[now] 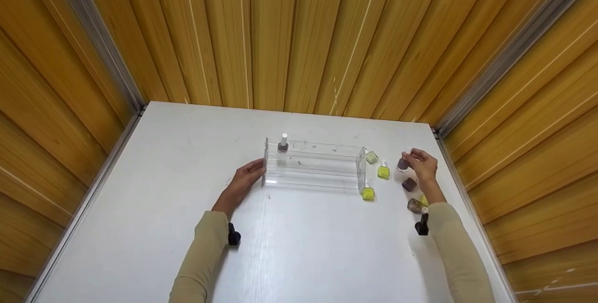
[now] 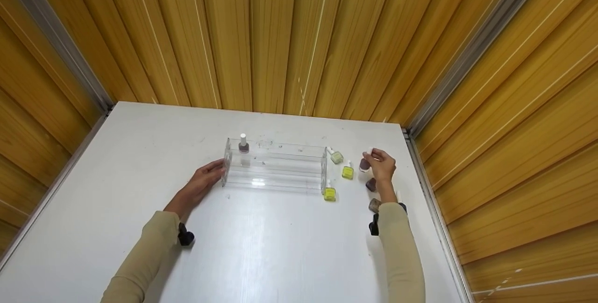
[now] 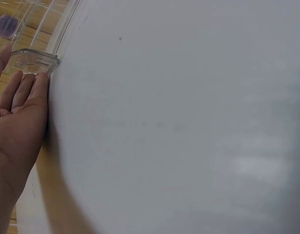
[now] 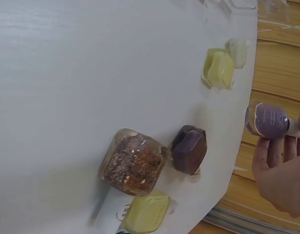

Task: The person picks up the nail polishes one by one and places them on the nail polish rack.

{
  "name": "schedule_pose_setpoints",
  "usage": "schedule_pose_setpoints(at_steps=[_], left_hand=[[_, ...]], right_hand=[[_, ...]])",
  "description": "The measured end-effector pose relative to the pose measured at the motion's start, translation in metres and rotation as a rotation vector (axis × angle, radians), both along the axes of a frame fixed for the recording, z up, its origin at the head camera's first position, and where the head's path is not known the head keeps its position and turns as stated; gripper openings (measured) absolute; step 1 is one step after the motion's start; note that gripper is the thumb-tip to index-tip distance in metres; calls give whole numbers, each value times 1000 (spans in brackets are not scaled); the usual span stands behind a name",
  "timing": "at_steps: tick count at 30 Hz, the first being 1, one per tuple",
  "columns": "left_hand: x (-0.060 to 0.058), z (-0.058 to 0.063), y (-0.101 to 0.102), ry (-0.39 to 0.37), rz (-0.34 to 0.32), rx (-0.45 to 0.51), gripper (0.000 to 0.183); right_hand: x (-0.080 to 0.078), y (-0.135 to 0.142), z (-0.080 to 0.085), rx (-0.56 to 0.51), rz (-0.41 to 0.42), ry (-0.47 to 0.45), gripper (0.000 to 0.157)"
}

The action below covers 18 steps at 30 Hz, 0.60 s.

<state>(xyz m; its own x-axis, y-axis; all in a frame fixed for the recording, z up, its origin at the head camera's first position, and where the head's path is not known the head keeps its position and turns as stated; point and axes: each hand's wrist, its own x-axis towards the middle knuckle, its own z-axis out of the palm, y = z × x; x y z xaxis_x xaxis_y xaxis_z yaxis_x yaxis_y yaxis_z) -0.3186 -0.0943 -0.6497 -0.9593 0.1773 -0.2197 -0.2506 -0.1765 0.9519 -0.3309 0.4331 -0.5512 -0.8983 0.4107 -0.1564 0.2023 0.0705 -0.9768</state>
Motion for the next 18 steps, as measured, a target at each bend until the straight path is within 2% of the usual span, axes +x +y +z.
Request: schedule_pose_setpoints(at_steps=[9, 12, 16, 18], left_hand=[[-1, 1, -2, 19, 12, 18, 53], [0, 1, -2, 16, 17, 24, 52], [1, 0, 0, 16, 8, 36, 53], [1, -1, 1, 14, 0, 39, 54]], right_hand=[[-2, -25, 22, 18, 111, 8, 51], [-2, -35, 29, -89, 130, -13, 47], [-1, -47, 39, -283, 134, -51, 32], [0, -52, 43, -324, 133, -62, 25]])
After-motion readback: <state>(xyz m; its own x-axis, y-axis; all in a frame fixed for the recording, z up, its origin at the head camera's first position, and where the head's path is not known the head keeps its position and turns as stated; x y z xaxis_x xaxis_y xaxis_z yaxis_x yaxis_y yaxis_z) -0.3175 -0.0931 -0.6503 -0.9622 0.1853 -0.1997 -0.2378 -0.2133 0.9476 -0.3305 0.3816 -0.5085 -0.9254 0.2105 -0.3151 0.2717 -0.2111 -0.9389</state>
